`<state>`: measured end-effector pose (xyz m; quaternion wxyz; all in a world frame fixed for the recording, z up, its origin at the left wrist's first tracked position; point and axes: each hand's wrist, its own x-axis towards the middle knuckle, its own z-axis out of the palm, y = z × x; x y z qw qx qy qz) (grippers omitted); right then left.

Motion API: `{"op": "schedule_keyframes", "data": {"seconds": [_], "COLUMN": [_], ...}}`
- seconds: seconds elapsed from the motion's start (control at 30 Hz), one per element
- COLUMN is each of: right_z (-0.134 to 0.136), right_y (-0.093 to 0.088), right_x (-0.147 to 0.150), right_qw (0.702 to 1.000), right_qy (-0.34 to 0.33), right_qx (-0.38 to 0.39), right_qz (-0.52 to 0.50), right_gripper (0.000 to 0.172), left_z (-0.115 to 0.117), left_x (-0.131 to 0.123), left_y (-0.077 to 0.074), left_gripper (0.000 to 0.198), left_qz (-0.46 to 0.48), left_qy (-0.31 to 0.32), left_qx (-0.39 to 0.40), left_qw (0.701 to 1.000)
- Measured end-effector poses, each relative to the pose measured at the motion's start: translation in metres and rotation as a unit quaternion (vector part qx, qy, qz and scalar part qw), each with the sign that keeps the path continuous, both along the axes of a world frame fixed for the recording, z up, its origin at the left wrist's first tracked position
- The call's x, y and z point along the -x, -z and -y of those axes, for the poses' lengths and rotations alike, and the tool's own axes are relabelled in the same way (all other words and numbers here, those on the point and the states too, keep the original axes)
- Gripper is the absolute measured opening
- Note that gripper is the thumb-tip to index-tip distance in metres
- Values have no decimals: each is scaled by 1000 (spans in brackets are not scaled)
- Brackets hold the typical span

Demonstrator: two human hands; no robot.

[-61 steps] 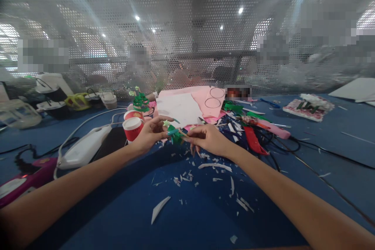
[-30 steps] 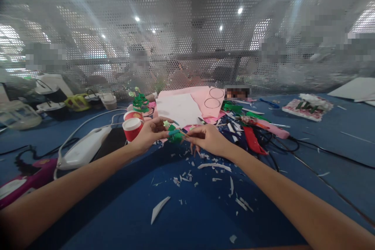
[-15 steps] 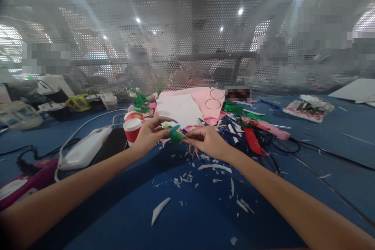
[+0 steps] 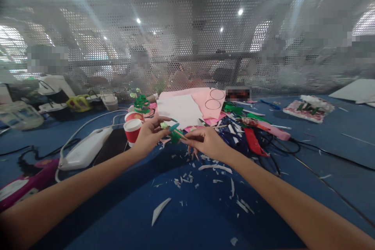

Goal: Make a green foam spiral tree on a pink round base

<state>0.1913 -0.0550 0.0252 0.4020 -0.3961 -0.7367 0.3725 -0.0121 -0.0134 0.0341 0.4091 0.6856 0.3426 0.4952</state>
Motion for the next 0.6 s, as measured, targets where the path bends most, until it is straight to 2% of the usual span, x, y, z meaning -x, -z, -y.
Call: {"op": "schedule_keyframes", "data": {"seconds": [0.3,0.6], "right_z": [1,1], "right_y": [1,3], "right_x": [2,2], "right_qw": [1000,1000], "right_qy": [1,8], "right_qx": [6,-8], "right_qz": [-14,-12], "right_gripper": [28,28], "left_z": [0,5], "left_x": [-1,-2], "left_y": [0,-6], "left_gripper": [34,36], "left_qz": [12,19], "left_qy": [16,19], "left_qx": [22,35], "left_qw": [1000,999]}}
